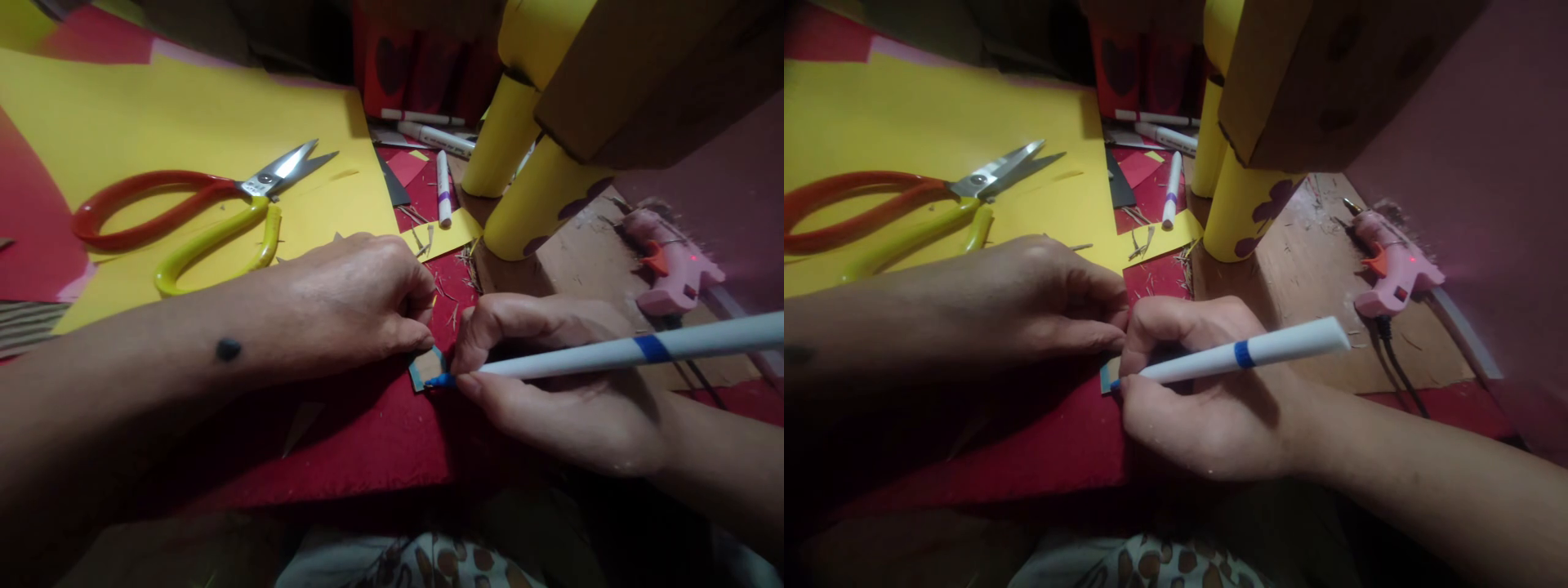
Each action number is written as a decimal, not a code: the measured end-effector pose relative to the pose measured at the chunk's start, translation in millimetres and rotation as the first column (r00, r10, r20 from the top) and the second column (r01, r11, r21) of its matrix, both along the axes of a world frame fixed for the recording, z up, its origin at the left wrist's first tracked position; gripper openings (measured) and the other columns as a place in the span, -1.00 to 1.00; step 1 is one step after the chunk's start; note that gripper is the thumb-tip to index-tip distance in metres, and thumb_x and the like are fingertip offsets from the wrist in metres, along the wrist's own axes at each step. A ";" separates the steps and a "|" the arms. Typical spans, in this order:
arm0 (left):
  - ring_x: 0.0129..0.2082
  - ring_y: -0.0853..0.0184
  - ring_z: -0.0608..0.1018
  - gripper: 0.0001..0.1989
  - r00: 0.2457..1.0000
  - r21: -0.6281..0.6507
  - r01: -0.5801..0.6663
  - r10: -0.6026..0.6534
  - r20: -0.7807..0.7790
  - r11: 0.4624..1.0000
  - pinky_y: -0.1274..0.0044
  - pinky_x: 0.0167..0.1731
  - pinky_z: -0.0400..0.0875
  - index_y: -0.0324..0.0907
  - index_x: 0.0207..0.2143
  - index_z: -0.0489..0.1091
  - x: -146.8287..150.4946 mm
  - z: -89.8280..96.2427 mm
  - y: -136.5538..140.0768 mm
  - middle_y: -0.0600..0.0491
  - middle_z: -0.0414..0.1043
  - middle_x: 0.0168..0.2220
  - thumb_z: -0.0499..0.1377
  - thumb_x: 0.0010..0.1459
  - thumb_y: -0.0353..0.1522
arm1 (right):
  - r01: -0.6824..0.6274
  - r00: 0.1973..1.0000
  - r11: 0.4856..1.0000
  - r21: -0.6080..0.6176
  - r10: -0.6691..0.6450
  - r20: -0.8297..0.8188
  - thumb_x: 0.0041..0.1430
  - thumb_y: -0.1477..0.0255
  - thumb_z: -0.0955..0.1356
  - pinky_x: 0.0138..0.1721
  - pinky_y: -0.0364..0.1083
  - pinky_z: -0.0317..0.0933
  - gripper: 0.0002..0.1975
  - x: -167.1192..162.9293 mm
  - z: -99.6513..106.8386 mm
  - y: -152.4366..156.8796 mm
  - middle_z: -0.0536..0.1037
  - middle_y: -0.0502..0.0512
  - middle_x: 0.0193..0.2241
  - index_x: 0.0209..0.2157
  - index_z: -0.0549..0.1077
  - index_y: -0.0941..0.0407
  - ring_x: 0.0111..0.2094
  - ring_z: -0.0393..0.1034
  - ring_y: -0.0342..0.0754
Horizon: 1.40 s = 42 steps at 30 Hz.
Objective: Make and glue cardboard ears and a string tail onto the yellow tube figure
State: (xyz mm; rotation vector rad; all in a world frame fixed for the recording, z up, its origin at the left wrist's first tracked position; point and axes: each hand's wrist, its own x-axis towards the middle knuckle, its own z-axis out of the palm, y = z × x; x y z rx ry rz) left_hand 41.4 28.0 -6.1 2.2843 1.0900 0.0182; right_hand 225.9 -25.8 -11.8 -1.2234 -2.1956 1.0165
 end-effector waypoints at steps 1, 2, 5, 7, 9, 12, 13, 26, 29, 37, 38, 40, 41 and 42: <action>-0.66 0.45 0.28 -0.86 1.000 -0.004 -0.003 0.003 -0.011 1.000 0.55 -0.65 0.07 -0.14 -0.62 0.33 0.5 0.4 -0.1 0.14 0.28 -0.68 0.14 -0.04 -0.35 | -0.010 1.000 1.000 -0.002 0.010 0.011 -0.07 0.65 0.35 -0.69 -0.30 -0.01 -0.87 0.3 0.7 0.0 0.40 -0.14 -0.67 -0.54 0.38 0.15 -0.68 0.19 -0.30; -0.65 0.44 0.29 -0.86 1.000 -0.009 -0.009 0.009 -0.024 1.000 0.55 -0.64 0.07 -0.14 -0.61 0.34 1.0 0.9 -0.1 0.13 0.30 -0.66 0.14 -0.03 -0.34 | -0.022 1.000 1.000 -0.005 0.022 0.022 -0.08 0.65 0.35 -0.69 -0.30 -0.01 -0.88 0.7 1.5 0.1 0.40 -0.14 -0.67 -0.53 0.39 0.14 -0.68 0.19 -0.31; -0.62 0.43 0.30 -0.88 0.998 -0.021 -0.025 0.024 -0.060 0.999 0.53 -0.61 0.08 -0.14 -0.56 0.40 2.5 1.6 0.3 0.12 0.35 -0.62 0.14 0.00 -0.34 | -0.063 0.996 0.998 -0.012 0.064 0.059 -0.08 0.65 0.35 -0.68 -0.31 0.00 -0.88 1.8 3.3 0.9 0.41 -0.15 -0.66 -0.51 0.41 0.14 -0.67 0.20 -0.30; -0.62 0.43 0.31 -0.88 0.998 -0.018 -0.027 0.026 -0.064 0.999 0.53 -0.62 0.08 -0.14 -0.54 0.41 2.9 1.3 0.8 0.12 0.36 -0.61 0.14 0.01 -0.33 | -0.076 0.994 0.997 -0.013 0.076 0.077 -0.08 0.64 0.34 -0.68 -0.30 0.01 -0.88 2.3 3.8 1.6 0.41 -0.14 -0.66 -0.50 0.41 0.14 -0.67 0.21 -0.30; -0.62 0.44 0.30 -0.87 0.999 -0.013 -0.021 0.020 -0.050 1.000 0.54 -0.63 0.07 -0.14 -0.55 0.41 2.6 0.9 1.0 0.12 0.34 -0.61 0.15 0.01 -0.33 | -0.082 0.993 0.996 -0.019 0.084 0.085 -0.08 0.64 0.34 -0.67 -0.29 0.01 -0.88 2.2 4.0 2.0 0.42 -0.13 -0.66 -0.50 0.41 0.14 -0.67 0.21 -0.29; -0.64 0.45 0.28 -0.86 1.000 -0.007 -0.014 0.014 -0.028 1.000 0.55 -0.64 0.06 -0.14 -0.58 0.38 2.4 1.0 0.8 0.14 0.29 -0.65 0.15 -0.01 -0.33 | -0.082 0.993 0.996 -0.024 0.084 0.082 -0.09 0.65 0.34 -0.68 -0.29 0.00 -0.88 1.7 4.3 1.7 0.41 -0.13 -0.66 -0.50 0.41 0.14 -0.68 0.20 -0.29; -0.65 0.45 0.28 -0.86 1.000 -0.005 -0.016 0.015 -0.025 1.000 0.56 -0.65 0.06 -0.14 -0.59 0.37 2.5 1.3 0.7 0.14 0.28 -0.66 0.15 -0.01 -0.33 | -0.079 0.994 0.997 -0.021 0.081 0.078 -0.09 0.65 0.34 -0.68 -0.29 0.00 -0.87 1.5 4.3 1.5 0.41 -0.14 -0.67 -0.50 0.41 0.14 -0.68 0.20 -0.29; -0.67 0.46 0.28 -0.86 0.999 -0.015 -0.047 0.047 -0.028 0.999 0.55 -0.69 0.06 -0.13 -0.62 0.35 2.2 2.4 -0.3 0.14 0.29 -0.68 0.16 -0.04 -0.34 | 0.010 0.994 0.999 -0.045 -0.015 -0.109 -0.01 0.64 0.35 -0.70 -0.33 0.03 -0.88 0.2 -2.2 1.7 0.40 -0.13 -0.64 -0.52 0.37 0.15 -0.67 0.21 -0.31; -0.68 0.47 0.29 -0.84 0.999 -0.037 -0.040 0.039 -0.027 0.999 0.57 -0.68 0.06 -0.14 -0.62 0.35 1.8 2.3 -0.3 0.15 0.27 -0.70 0.15 -0.02 -0.33 | 0.043 0.994 0.999 -0.011 -0.044 -0.103 -0.02 0.65 0.35 -0.69 -0.32 0.03 -0.87 -1.3 -3.7 1.0 0.39 -0.13 -0.63 -0.52 0.37 0.15 -0.66 0.21 -0.31; -0.67 0.48 0.28 -0.84 0.993 -0.079 -0.098 0.092 -0.078 0.992 0.59 -0.67 0.06 -0.17 -0.56 0.43 5.1 5.3 -2.9 0.16 0.31 -0.69 0.15 0.01 -0.32 | 0.041 0.999 0.998 -0.046 -0.042 -0.015 -0.02 0.59 0.36 -0.74 -0.24 0.02 -0.90 -2.5 0.1 2.0 0.40 -0.11 -0.65 -0.48 0.39 0.10 -0.69 0.22 -0.24; -0.67 0.48 0.28 -0.84 0.989 -0.071 -0.107 0.099 -0.106 0.992 0.58 -0.66 0.06 -0.17 -0.55 0.44 5.4 6.6 -3.5 0.16 0.31 -0.69 0.15 0.02 -0.33 | 0.044 0.999 0.998 -0.047 -0.045 -0.022 -0.02 0.59 0.36 -0.74 -0.25 0.02 -0.90 -2.5 0.0 2.0 0.40 -0.11 -0.65 -0.48 0.39 0.10 -0.69 0.22 -0.24; -0.67 0.47 0.27 -0.85 0.986 -0.060 -0.107 0.098 -0.136 0.992 0.56 -0.64 0.09 -0.17 -0.55 0.44 4.6 8.9 -4.4 0.17 0.29 -0.69 0.15 0.02 -0.33 | 0.055 0.997 0.998 -0.039 -0.057 -0.046 -0.03 0.60 0.36 -0.73 -0.26 0.01 -0.89 -2.7 -0.8 1.7 0.40 -0.11 -0.65 -0.50 0.38 0.11 -0.68 0.21 -0.26; -0.65 0.47 0.28 -0.85 0.989 -0.069 -0.088 0.079 -0.121 0.994 0.56 -0.62 0.11 -0.16 -0.54 0.44 3.4 9.8 -4.5 0.17 0.30 -0.68 0.14 0.04 -0.33 | 0.060 0.997 0.998 -0.037 -0.062 -0.056 -0.03 0.61 0.36 -0.73 -0.27 0.01 -0.88 -2.9 -1.2 1.5 0.39 -0.12 -0.66 -0.51 0.37 0.12 -0.68 0.20 -0.26; -0.64 0.47 0.29 -0.84 0.994 -0.077 -0.076 0.070 -0.086 0.994 0.57 -0.62 0.11 -0.15 -0.55 0.42 1.6 10.6 -4.3 0.17 0.30 -0.67 0.13 0.04 -0.34 | 0.065 0.996 0.997 -0.038 -0.067 -0.062 -0.03 0.61 0.36 -0.72 -0.27 0.01 -0.88 -3.0 -1.5 1.3 0.38 -0.12 -0.66 -0.52 0.37 0.13 -0.68 0.20 -0.26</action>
